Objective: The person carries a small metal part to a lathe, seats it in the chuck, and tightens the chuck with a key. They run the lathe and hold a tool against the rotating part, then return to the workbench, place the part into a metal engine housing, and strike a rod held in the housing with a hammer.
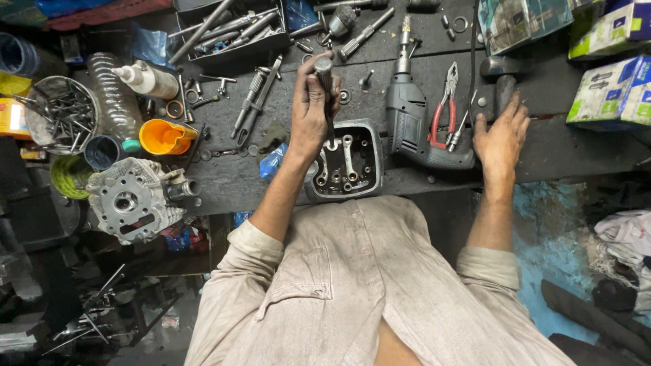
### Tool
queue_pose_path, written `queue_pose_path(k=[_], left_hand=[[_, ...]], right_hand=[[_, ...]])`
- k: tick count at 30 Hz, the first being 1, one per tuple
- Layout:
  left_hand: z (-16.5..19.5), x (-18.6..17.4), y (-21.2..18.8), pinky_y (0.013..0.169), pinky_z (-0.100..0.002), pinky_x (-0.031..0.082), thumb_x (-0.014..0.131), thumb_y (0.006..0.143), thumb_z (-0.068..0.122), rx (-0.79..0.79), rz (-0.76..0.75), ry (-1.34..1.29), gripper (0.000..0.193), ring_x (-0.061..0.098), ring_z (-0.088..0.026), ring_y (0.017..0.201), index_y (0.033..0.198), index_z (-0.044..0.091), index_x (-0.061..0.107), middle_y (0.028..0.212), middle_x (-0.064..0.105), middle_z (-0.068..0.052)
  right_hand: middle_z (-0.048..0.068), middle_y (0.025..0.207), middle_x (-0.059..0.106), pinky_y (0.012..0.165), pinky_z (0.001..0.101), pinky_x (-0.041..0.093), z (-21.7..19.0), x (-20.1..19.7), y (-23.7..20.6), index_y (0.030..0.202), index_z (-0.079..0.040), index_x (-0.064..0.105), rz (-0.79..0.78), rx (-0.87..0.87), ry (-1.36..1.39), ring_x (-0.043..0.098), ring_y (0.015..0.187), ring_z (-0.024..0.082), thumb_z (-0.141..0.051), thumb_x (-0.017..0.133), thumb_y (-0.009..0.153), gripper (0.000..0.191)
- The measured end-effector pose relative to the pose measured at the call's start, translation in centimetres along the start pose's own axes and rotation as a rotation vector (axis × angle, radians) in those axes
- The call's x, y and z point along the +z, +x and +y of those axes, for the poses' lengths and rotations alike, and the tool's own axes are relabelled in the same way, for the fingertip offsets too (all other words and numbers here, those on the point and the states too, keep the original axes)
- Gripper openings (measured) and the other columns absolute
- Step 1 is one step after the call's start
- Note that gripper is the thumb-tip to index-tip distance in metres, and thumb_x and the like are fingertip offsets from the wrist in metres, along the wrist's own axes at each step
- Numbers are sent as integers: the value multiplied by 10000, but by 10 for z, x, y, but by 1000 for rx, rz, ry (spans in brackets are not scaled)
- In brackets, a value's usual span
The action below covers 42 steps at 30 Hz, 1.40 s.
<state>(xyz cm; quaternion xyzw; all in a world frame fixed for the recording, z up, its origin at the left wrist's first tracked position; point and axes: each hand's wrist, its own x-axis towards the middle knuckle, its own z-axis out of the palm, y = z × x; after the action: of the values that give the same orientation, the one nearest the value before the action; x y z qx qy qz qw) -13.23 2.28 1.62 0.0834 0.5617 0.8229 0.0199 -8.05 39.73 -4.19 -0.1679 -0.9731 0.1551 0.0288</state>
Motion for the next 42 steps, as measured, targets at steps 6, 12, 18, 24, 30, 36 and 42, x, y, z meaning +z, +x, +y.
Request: queue_pose_path(k=[6,12,18,24,30,36,42], left_hand=[[-8,-2,0,676,-254,434,370,1153,479,15,17,3,480,481,-100,764,1500,161,465,917,517,-13],[-12,-5,-8,716,-257,460,387,1152,467,-27,21,-23,477,535,-106,824,1480,135,487,1005,581,-26],[-10,-22,-21,853,-280,598,515,1082,378,-108,-7,337,424,737,-147,1000,1384,92,597,1126,772,-83],[-19,-34,-35,1021,-340,578,722,996,92,-168,-23,150,375,731,-185,1094,1348,5,630,1180,766,-123],[-31,-40,-37,998,-318,581,675,1009,52,-119,-48,140,317,737,-170,1064,1320,-8,662,1130,783,-112],[-27,-45,-35,993,-321,590,656,1020,36,-126,-95,156,281,742,-167,1067,1299,8,672,1096,788,-92],[-19,-43,-34,961,-320,597,670,1010,58,-134,-116,232,273,754,-167,1056,1281,22,684,1075,796,-89]], right_hand=[[288,1546,417,1179,547,348,-3,1,-1,1627,46,280,-21,72,5,399,1426,482,-263,721,1018,812],[409,1459,403,1134,557,293,-2,3,5,1564,142,288,181,3,106,382,1347,554,-226,872,912,949],[198,1292,596,917,399,588,1,-3,20,1254,13,649,159,244,352,714,1023,318,-246,905,830,559],[135,1125,649,809,379,532,10,-6,23,1189,55,727,309,-44,367,646,933,246,-77,923,862,404],[113,1216,603,980,367,536,27,-20,23,1281,101,662,352,-261,595,610,1106,221,-90,882,990,411],[201,1304,625,1028,454,551,38,-45,36,1382,124,626,571,-484,634,632,1194,340,-138,871,1104,454],[118,909,627,660,330,557,69,-71,42,1236,75,605,342,-320,1122,613,730,236,-326,643,1207,404]])
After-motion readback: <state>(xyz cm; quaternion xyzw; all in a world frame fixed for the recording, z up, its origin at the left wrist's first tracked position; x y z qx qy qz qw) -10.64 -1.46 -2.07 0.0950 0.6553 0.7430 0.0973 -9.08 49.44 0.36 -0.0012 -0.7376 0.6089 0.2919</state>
